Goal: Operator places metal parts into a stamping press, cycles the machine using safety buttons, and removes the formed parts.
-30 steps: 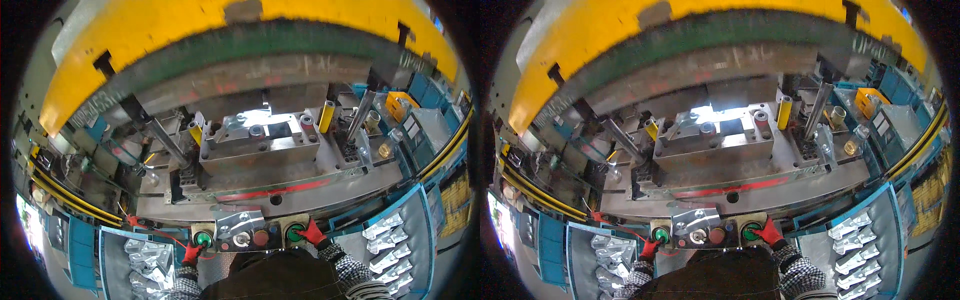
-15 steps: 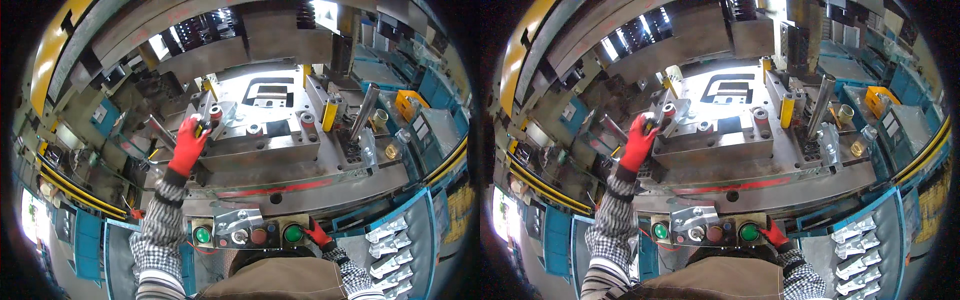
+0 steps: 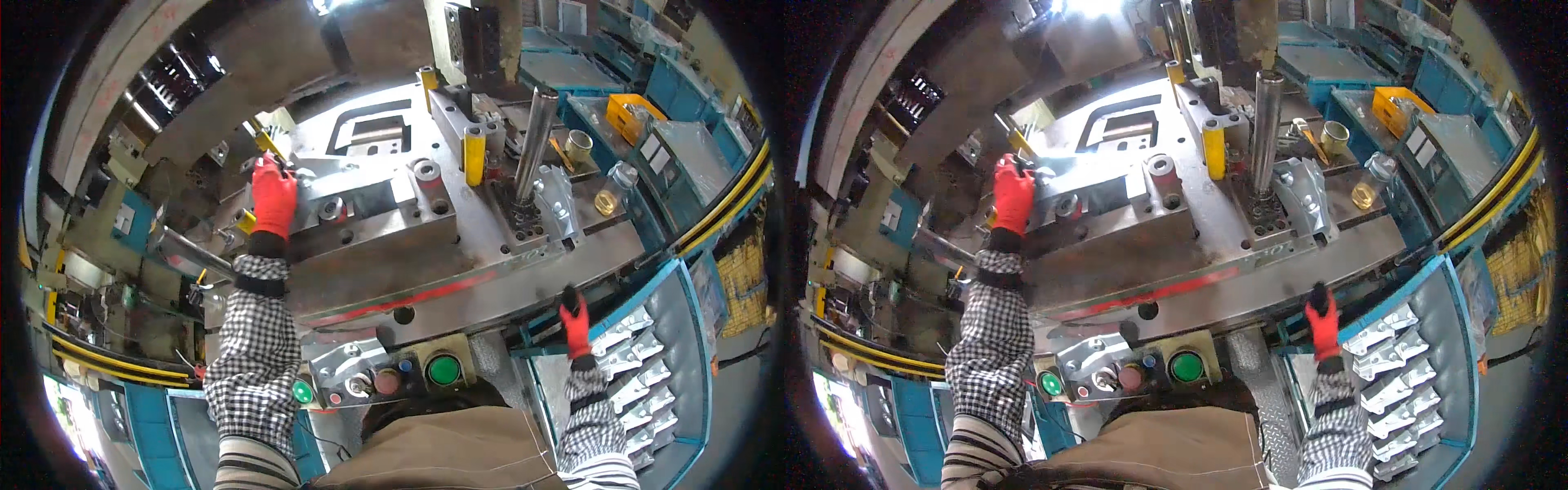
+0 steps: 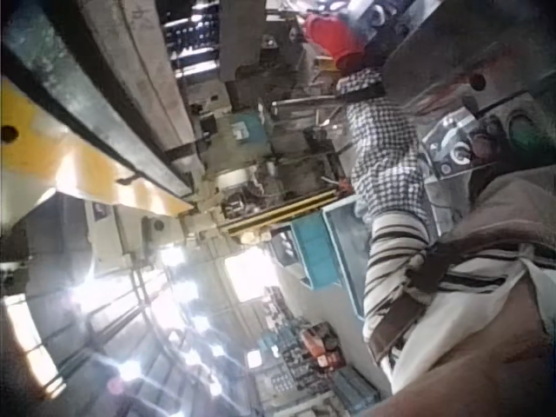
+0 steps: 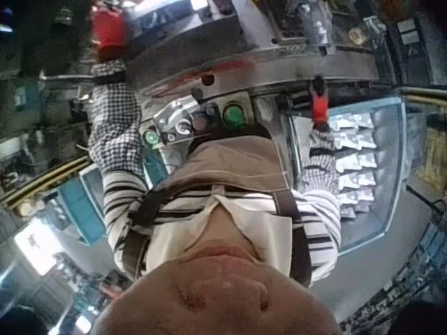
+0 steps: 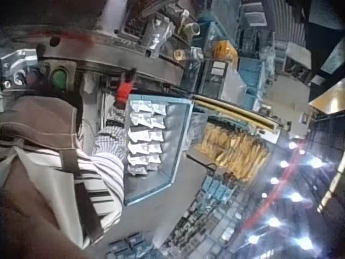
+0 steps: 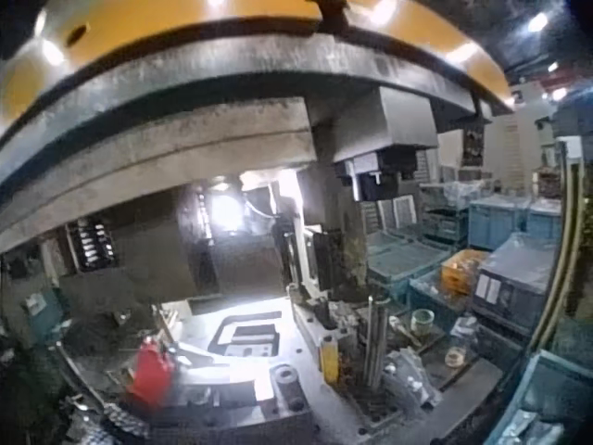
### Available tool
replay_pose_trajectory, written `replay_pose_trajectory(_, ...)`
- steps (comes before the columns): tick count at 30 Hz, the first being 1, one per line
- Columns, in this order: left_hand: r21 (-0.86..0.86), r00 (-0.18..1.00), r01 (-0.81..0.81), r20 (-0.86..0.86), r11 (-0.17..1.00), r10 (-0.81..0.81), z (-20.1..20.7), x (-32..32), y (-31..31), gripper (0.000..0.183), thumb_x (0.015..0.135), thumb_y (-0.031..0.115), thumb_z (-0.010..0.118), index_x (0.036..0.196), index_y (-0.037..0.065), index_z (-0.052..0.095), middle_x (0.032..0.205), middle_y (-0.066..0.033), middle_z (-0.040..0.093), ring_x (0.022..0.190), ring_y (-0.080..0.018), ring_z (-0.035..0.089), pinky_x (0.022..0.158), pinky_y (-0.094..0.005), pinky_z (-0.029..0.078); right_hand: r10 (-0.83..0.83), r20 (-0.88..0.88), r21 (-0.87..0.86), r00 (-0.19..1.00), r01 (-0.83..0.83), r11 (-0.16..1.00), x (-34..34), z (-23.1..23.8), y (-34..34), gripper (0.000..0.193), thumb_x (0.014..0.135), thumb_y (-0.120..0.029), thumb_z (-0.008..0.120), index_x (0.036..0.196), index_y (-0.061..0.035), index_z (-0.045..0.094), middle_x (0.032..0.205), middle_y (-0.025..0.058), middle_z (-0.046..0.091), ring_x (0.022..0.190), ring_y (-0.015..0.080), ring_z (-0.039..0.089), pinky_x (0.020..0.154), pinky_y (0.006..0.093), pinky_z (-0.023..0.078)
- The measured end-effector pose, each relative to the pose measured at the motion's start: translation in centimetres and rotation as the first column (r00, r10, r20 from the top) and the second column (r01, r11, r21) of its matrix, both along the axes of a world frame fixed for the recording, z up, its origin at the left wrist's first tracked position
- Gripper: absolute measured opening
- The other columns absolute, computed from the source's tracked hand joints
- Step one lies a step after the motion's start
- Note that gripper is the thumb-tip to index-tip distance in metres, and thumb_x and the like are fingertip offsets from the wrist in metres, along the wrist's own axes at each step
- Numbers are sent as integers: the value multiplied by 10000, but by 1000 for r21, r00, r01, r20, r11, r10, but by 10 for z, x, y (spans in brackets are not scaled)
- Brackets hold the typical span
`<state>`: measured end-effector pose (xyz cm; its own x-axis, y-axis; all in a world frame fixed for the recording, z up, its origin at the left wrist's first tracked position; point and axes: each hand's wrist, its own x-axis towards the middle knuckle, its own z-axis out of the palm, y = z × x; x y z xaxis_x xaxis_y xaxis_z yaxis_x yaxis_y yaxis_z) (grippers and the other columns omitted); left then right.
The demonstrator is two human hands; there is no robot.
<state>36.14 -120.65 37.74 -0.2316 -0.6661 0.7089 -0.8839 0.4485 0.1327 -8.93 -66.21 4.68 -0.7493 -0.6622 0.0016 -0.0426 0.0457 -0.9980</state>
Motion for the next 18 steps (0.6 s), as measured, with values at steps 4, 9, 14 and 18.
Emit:
replay_pose_trajectory(4, -131, 831, 394, -371, 910, -414, 9, 45, 32, 437, 842, -1, 635, 1273, -29, 571, 1236, -217, 597, 1135, -354, 616, 967, -417, 516, -24, -286, -41, 958, 13, 999, -71, 70, -90, 776, 907, -184, 781, 1538, 27, 382, 1517, 191, 505, 1381, 282, 493, 1145, 376, 394)
replay_pose_trajectory(9, -108, 830, 407, -371, 907, -417, 43, 112, 154, 494, 882, -115, 514, 1362, -3, 533, 1305, -137, 598, 1168, -230, 606, 992, -351, 515, 60, -543, 352, 837, 163, 922, -188, 46, -165, 871, 828, -432, 827, 1443, 66, 461, 1408, 250, 573, 1298, 339, 562, 1068, 420, 441)
replay_pose_trajectory(14, 158, 793, 368, -569, 916, -221, -24, 232, 262, 469, 860, -123, 494, 1308, -23, 588, 1279, -116, 610, 1130, -206, 613, 956, -334, 528, 235, -506, 632, 830, 172, 756, -292, 18, -209, 856, 790, -658, 779, 1197, 87, 669, 1173, 269, 714, 1123, 389, 685, 935, 453, 516)
replay_pose_trajectory(18, 398, 963, 141, -268, 906, -31, -129, 267, 334, 517, 836, -17, 615, 1351, 13, 584, 1221, -212, 629, 1065, -372, 657, 927, -424, 534, 366, -584, 760, 725, 329, 560, -310, -5, -232, 918, 785, -710, 743, 1190, 110, 676, 1194, 328, 684, 1179, 456, 646, 956, 501, 504)
